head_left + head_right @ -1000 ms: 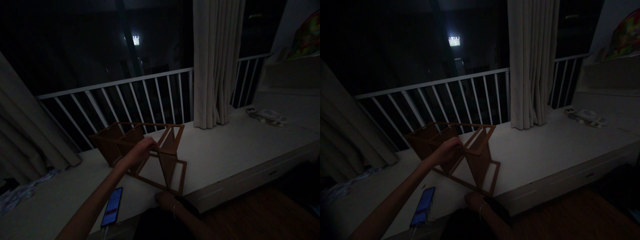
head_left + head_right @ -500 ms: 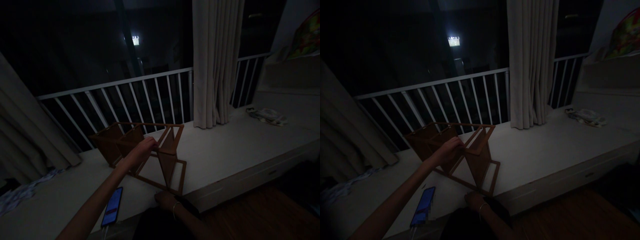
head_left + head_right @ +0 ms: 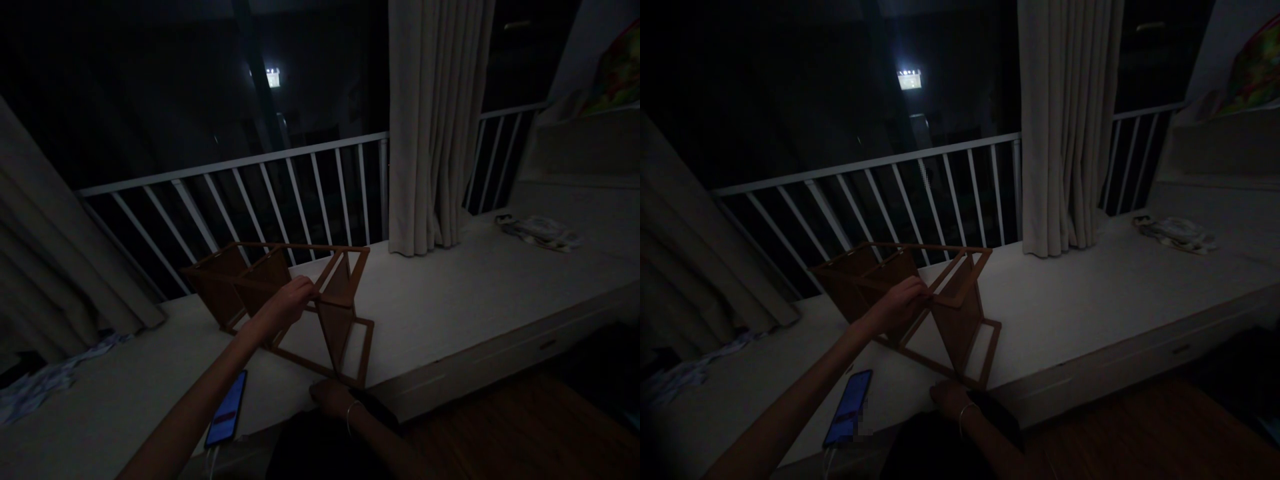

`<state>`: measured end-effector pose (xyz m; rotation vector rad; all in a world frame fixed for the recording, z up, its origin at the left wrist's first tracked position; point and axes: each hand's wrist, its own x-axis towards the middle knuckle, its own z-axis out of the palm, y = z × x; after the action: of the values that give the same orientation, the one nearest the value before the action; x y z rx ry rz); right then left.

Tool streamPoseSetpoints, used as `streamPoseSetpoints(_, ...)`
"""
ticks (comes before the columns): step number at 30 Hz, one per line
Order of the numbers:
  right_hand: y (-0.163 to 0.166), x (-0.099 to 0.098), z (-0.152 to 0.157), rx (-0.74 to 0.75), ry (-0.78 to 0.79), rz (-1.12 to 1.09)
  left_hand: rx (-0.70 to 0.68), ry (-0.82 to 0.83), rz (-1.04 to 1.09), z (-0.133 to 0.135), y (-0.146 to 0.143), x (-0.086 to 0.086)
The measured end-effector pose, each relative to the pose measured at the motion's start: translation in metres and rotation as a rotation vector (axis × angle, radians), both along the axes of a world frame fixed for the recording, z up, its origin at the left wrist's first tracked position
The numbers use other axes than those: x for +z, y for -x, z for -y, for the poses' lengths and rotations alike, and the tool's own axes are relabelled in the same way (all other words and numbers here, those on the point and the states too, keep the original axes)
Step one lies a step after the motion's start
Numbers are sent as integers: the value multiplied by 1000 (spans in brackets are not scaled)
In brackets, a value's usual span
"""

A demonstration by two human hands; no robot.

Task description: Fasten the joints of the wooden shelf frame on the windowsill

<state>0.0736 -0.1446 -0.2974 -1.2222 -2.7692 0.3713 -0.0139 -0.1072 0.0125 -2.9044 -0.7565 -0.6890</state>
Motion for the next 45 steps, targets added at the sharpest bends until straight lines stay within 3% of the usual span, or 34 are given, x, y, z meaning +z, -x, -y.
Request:
streamPoseSetpoints(9, -3, 16, 9, -19, 16, -14, -73, 147, 210, -1, 1, -8)
streamPoseSetpoints(16, -5, 31, 11, -84, 69, -119, -92, 393, 362, 4, 6, -4)
streamPoseSetpoints(28, -29, 80, 42, -113, 235, -518, -118, 620, 227, -16, 13, 11)
streamPoseSetpoints(30, -37, 102, 50, -128, 251, -560, -119, 700, 218, -20, 14, 13)
streamPoseSetpoints(32, -47, 136, 57, -44, 203, -577, -132, 805, 230, -23, 15, 14)
streamPoseSetpoints(36, -72, 224, 65, 182, -43, -581, -171, 907, 269, -29, 16, 14)
streamPoseSetpoints(39, -87, 282, 61, 190, -225, -604, -175, 901, 268, -31, 17, 14)
streamPoseSetpoints(42, -97, 315, 44, 146, -320, -684, -180, 898, 252, -32, 18, 13)
streamPoseSetpoints(45, -101, 328, 19, 37, -297, -702, -183, 892, 248, -34, 19, 13)
